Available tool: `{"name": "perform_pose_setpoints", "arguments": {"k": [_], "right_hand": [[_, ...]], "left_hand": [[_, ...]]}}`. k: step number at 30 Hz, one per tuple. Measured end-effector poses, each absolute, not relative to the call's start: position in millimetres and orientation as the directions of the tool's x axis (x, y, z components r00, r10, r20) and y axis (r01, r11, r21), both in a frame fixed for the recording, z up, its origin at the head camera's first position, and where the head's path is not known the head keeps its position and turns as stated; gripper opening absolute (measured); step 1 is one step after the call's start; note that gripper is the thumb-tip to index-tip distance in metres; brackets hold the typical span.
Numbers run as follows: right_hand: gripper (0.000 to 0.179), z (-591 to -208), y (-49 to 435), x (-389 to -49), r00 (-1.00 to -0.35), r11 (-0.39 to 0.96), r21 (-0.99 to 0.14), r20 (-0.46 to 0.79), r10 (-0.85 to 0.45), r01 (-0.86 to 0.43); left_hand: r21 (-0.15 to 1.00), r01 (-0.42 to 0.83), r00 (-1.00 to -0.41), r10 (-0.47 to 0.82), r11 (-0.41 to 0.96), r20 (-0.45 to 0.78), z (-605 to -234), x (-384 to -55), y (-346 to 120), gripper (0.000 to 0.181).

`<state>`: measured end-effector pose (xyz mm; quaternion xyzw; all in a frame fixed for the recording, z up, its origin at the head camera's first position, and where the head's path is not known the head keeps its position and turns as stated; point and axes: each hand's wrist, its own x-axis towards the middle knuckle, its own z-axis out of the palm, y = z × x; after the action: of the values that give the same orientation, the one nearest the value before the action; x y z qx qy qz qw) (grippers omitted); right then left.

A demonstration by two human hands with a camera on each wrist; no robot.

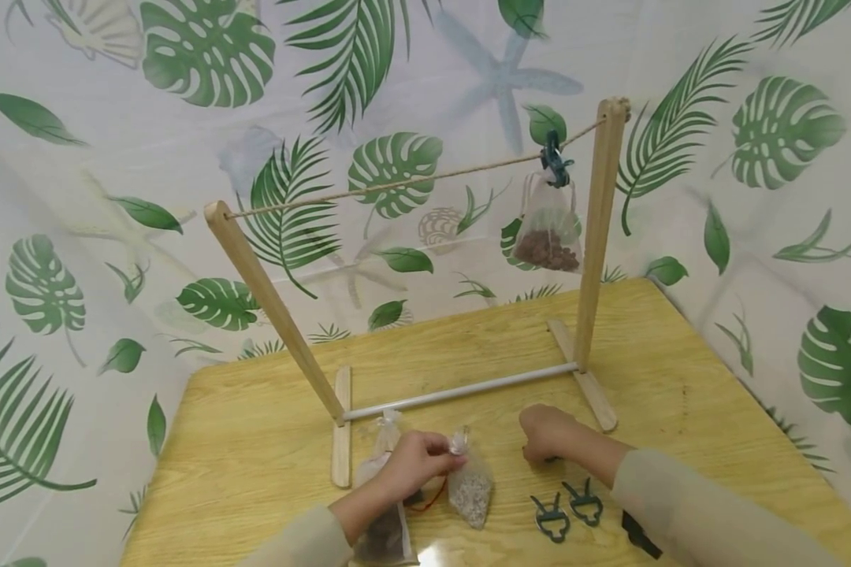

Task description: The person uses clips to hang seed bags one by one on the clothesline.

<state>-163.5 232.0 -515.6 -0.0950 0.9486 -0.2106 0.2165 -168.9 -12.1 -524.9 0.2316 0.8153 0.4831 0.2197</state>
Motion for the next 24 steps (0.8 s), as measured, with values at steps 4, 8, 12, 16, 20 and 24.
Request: {"name": "perform_pose_setpoints", "arguments": {"k": [4,8,12,16,20,24], "right_hand": [[0.032,-514.1,234.7,-167.5,-0.914,0.841,-0.532,-0.286,-0.289,-0.1],[0.024,-513.5,240.4,-170.1,-0.936,0.786,-0.61,-0.21,-0.282,-0.1],[0.024,-509.7,248.3,-171.8,-0.939,0.753,-0.648,-0.178,-0.296,-0.115],[0.029,-498.0,254.2,-174.2,-0.928,0.67,-0.729,-0.141,-0.345,-0.138],[0.04,-485.2,256.6,-175.4,-0.928,0.599,-0.79,-0.114,-0.354,-0.132],[0.045,-472.5,256.8,-172.6,-0.938,0.643,-0.743,-0.06,-0.341,-0.186]], "left_hand": [[0.902,0.166,-0.786,0.606,0.399,-0.124,-522.8,-167.4,-13.1,0.017],[0.918,0.145,-0.766,0.629,0.369,-0.132,-519.1,-165.7,-14.2,0.017],[0.91,0.161,-0.752,0.645,0.382,-0.137,-515.4,-166.7,-13.7,0.019],[0.884,0.198,-0.752,0.644,0.424,-0.14,-507.2,-173.3,-14.4,0.02],[0.867,0.23,-0.762,0.636,0.442,-0.122,-493.6,-181.6,-16.1,0.02],[0.85,0.267,-0.772,0.629,0.454,-0.093,-481.3,-189.8,-15.9,0.021]]}}
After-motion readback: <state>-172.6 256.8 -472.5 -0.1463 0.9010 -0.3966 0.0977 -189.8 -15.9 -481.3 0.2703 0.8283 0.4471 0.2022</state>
